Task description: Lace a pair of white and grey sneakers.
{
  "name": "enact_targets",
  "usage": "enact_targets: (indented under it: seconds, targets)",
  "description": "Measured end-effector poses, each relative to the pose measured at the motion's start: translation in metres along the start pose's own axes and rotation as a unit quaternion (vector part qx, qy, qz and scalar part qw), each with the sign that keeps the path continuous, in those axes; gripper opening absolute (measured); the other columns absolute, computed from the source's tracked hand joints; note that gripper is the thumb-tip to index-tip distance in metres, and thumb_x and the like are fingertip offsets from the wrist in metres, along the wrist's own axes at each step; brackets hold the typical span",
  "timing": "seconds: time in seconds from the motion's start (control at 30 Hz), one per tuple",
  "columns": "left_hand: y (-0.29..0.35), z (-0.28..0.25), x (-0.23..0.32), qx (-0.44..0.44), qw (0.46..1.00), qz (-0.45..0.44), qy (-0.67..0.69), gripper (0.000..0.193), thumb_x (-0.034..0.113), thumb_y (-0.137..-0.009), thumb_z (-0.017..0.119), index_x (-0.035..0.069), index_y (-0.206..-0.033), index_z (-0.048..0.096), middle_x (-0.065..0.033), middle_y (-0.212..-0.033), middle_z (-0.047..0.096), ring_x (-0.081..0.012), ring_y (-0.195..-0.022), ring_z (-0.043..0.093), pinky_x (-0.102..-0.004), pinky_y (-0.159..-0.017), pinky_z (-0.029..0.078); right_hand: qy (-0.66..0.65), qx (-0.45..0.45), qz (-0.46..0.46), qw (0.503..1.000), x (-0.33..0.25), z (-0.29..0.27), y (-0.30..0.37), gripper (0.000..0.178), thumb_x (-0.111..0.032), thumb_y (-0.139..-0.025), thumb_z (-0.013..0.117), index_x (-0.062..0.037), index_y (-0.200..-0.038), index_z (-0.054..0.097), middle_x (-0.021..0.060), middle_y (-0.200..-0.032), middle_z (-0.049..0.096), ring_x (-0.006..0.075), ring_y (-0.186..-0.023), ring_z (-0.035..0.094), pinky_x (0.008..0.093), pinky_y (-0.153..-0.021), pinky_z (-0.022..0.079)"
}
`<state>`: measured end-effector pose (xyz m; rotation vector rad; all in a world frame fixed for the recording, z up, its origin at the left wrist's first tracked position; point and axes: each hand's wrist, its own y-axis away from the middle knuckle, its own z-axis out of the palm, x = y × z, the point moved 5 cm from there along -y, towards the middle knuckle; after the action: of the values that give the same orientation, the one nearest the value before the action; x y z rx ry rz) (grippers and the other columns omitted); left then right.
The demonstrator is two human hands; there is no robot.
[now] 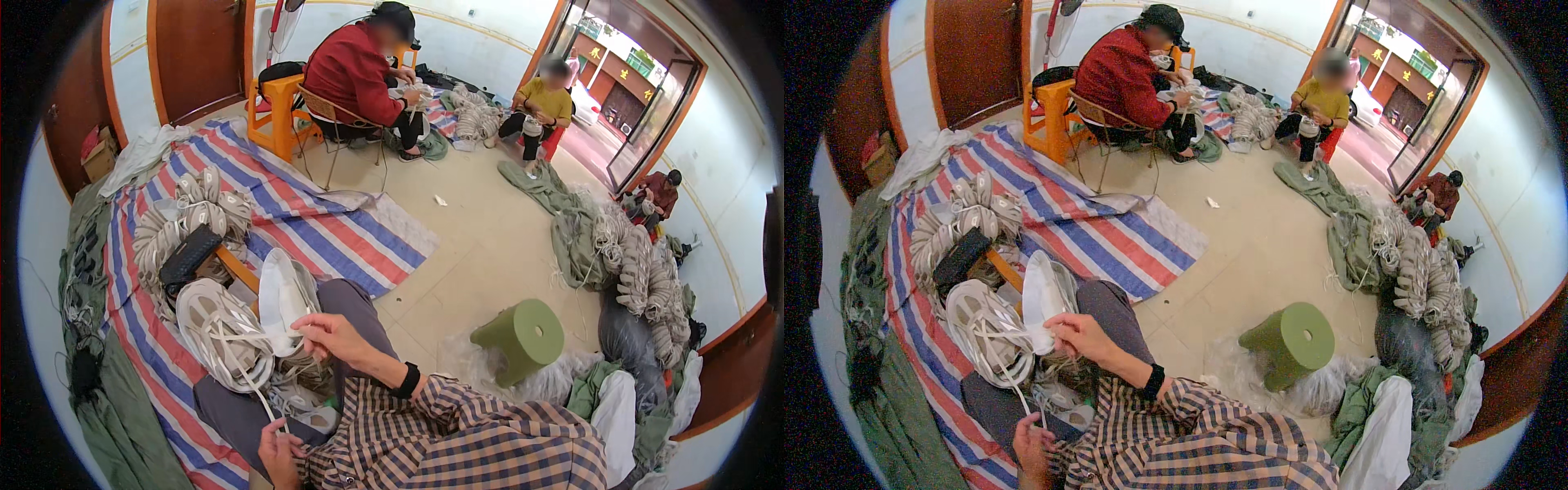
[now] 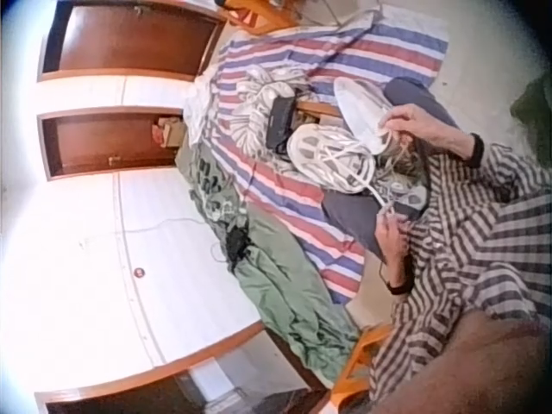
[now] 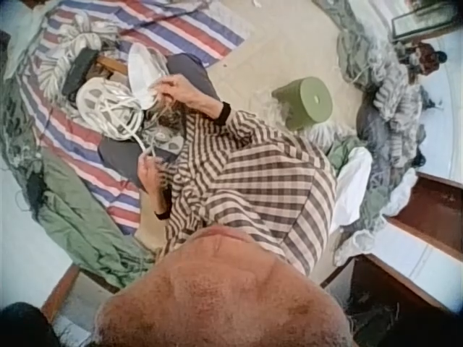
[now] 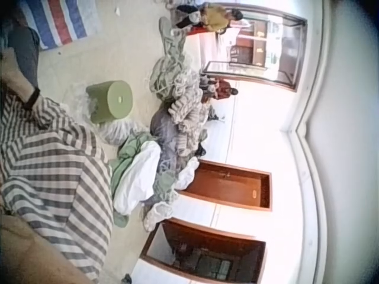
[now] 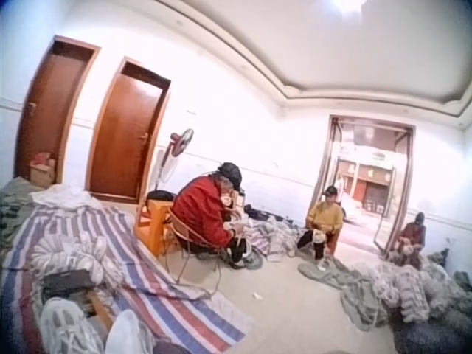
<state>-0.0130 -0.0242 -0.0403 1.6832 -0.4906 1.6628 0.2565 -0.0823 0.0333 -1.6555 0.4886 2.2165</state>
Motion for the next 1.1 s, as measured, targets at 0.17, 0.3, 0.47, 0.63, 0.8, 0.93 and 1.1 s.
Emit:
enact_targets:
  seconds: [0.17, 0.3, 0.47, 0.63, 0.8, 0.93, 1.1]
  targets:
    - [0.010, -0.046, 0.034, 0.094, 0.995, 0.041, -0.001, 0.032, 0.023, -0.096, 0.046, -0.001, -0.116, 0.050, -0.0051, -0.060, 0.055, -0.0108, -0.045, 0.049, -0.0219, -0.044, 0.041, -0.024, 0.042, -0.041, 0.998, -0.031, -0.028, -0.004, 0.024, -0.014, -0.093, 0.052, -0.0004, -0.111, 0.059, 0.0019, -0.072, 0.059, 0.0055, -0.052, 0.048, 0.0192, -0.049, 0.039]
    - [0.034, -0.093, 0.052, 0.165, 0.977, 0.045, 0.124, 0.030, 0.021, -0.095, 0.047, -0.001, -0.115, 0.051, -0.0015, -0.063, 0.053, -0.0058, -0.049, 0.047, -0.0171, -0.045, 0.037, -0.096, 0.054, -0.043, 0.993, -0.052, -0.046, -0.008, 0.023, -0.014, -0.093, 0.053, -0.0028, -0.112, 0.059, 0.0011, -0.075, 0.059, 0.0054, -0.055, 0.049, 0.0192, -0.052, 0.041]
    - [0.050, -0.143, 0.097, 0.309, 0.929, 0.203, 0.007, 0.023, 0.012, -0.094, 0.047, -0.001, -0.112, 0.052, 0.0030, -0.057, 0.039, -0.0038, -0.041, 0.028, -0.0184, -0.041, 0.025, -0.111, 0.044, -0.048, 0.992, -0.078, -0.098, -0.015, 0.026, -0.013, -0.090, 0.054, -0.0017, -0.113, 0.057, -0.0043, -0.071, 0.054, 0.0029, -0.052, 0.043, 0.0181, -0.047, 0.035]
    - [0.052, -0.137, 0.110, 0.234, 0.932, 0.149, 0.234, 0.025, 0.015, -0.095, 0.048, -0.001, -0.113, 0.051, 0.0053, -0.054, 0.033, -0.0022, -0.041, 0.024, -0.0195, -0.040, 0.019, -0.306, 0.015, -0.054, 0.950, -0.123, -0.150, -0.014, 0.033, -0.003, -0.093, 0.047, -0.0021, -0.126, 0.045, -0.0018, -0.075, 0.051, 0.0032, -0.051, 0.034, 0.0185, -0.048, 0.032]
    - [0.050, -0.138, 0.083, 0.252, 0.922, 0.123, 0.267, 0.025, 0.017, -0.095, 0.047, 0.000, -0.113, 0.051, 0.0047, -0.054, 0.035, -0.0032, -0.041, 0.026, -0.0205, -0.040, 0.020, -0.253, 0.171, -0.067, 0.950, -0.117, -0.192, 0.004, 0.020, -0.009, -0.093, 0.051, -0.0018, -0.111, 0.055, -0.0014, -0.075, 0.053, 0.0024, -0.054, 0.040, 0.0200, -0.051, 0.037]
    - [0.047, -0.130, 0.053, 0.277, 0.926, 0.075, 0.245, 0.025, 0.018, -0.094, 0.049, 0.001, -0.111, 0.053, 0.0036, -0.059, 0.044, -0.0041, -0.046, 0.033, -0.0191, -0.042, 0.026, 0.023, 0.182, -0.019, 0.983, -0.065, -0.210, 0.014, 0.026, -0.010, -0.090, 0.055, -0.0041, -0.115, 0.057, 0.0036, -0.095, 0.059, 0.0082, -0.075, 0.056, 0.0228, -0.069, 0.045]
    - [0.046, -0.121, 0.029, 0.345, 0.935, 0.033, 0.069, 0.023, 0.009, -0.091, 0.051, 0.003, -0.111, 0.056, -0.0031, -0.086, 0.060, -0.0088, -0.075, 0.057, -0.0189, -0.064, 0.045, 0.563, 0.173, -0.170, 0.790, -0.029, -0.140, 0.020, 0.026, -0.006, -0.086, 0.057, -0.0050, -0.112, 0.059, 0.0113, -0.106, 0.060, 0.0240, -0.096, 0.059, 0.0316, -0.085, 0.045]
